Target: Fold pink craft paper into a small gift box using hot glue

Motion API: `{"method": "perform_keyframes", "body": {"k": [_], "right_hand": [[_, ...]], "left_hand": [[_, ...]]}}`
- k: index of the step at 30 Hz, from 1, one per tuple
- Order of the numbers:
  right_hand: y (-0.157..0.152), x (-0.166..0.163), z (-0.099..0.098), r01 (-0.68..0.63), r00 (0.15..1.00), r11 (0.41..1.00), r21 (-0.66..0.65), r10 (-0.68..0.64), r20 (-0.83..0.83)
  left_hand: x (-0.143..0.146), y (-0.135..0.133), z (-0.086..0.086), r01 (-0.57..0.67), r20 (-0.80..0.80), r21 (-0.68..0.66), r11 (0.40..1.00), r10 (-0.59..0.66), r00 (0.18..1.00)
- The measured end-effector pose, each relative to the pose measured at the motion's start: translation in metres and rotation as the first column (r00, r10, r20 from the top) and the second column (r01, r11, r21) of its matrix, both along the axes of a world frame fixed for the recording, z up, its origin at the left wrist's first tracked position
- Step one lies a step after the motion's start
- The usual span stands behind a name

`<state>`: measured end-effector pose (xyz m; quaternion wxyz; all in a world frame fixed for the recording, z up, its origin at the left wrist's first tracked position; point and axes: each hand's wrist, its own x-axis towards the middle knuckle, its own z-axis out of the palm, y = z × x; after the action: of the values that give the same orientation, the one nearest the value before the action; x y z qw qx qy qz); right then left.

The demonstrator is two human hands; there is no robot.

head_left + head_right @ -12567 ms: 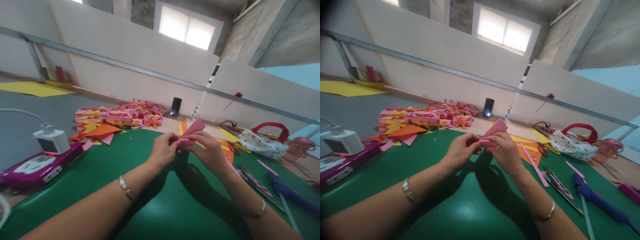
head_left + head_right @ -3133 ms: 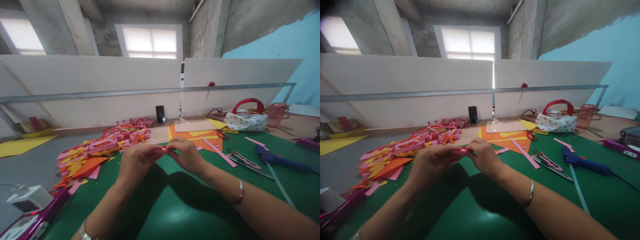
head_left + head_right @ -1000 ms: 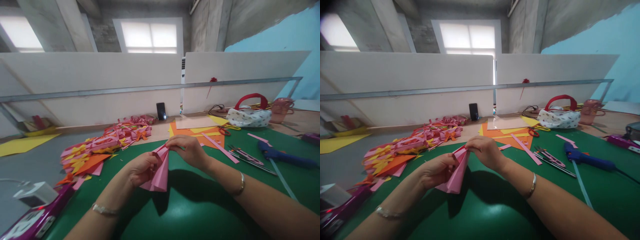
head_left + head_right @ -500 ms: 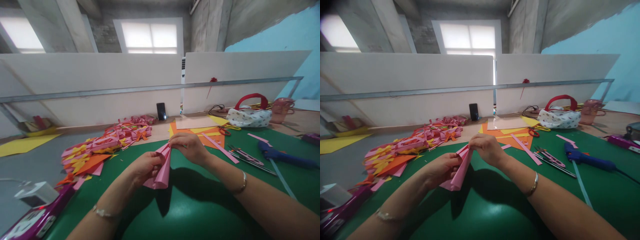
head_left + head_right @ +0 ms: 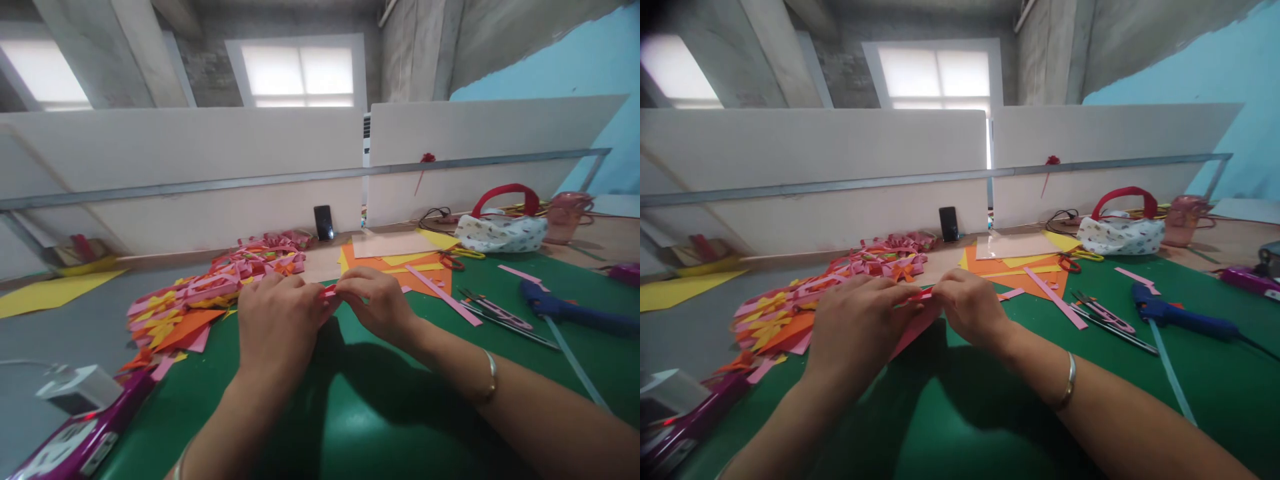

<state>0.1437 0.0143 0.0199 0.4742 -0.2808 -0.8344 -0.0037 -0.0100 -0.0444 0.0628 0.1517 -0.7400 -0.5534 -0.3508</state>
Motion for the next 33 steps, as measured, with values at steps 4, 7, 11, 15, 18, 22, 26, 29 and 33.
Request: {"method": "perform_keyframes", "body": {"k": [4, 7, 11, 15, 18, 22, 26, 29, 33], "right_hand": [[0.0, 0.0, -0.002, 0.009, 1.0, 1.0, 0.009, -0.009, 0.011], [-0.001, 0.0, -0.001, 0.025, 1.0, 1.0, 0.0, -0.025, 0.005], [-0.002, -0.001, -0.001, 0.057, 0.998, 0.998, -0.008, -0.057, 0.027], [-0.002, -0.002, -0.003, 0.058, 0.998, 0.998, -0.035, -0.057, 0.032], [-0.001, -0.004, -0.005, 0.033, 0.999, 0.998, -0.054, -0.032, 0.015], [0.001, -0.004, -0.005, 0.014, 0.998, 0.992, -0.127, -0.021, -0.058], [0.001, -0.002, -0.003, -0.022, 0.997, 0.973, -0.231, 0.004, -0.08], [0.0, -0.002, -0.002, -0.029, 0.997, 0.97, -0.241, 0.011, -0.076], [-0.001, -0.002, 0.001, -0.021, 0.997, 0.969, -0.247, 0.002, -0.076]], "left_hand": [[0.006, -0.004, -0.002, -0.1, -0.132, 0.043, 0.994, 0.105, 0.986], [0.009, -0.006, -0.004, -0.147, -0.162, 0.026, 0.989, 0.149, 0.975], [0.01, -0.005, -0.009, -0.078, 0.009, -0.014, 0.997, 0.079, 0.997], [0.008, 0.002, -0.013, -0.023, 0.216, -0.154, 0.988, 0.057, 0.975], [0.002, 0.008, -0.014, 0.033, 0.395, -0.315, 0.949, 0.099, 0.913], [-0.004, 0.015, -0.014, 0.142, 0.507, -0.343, 0.928, 0.056, 0.86], [-0.005, 0.016, -0.011, 0.233, 0.546, -0.366, 0.901, 0.005, 0.838], [-0.005, 0.016, -0.008, 0.312, 0.623, -0.421, 0.852, 0.021, 0.782], [-0.007, 0.016, -0.008, 0.42, 0.75, -0.431, 0.799, 0.059, 0.658]]}}
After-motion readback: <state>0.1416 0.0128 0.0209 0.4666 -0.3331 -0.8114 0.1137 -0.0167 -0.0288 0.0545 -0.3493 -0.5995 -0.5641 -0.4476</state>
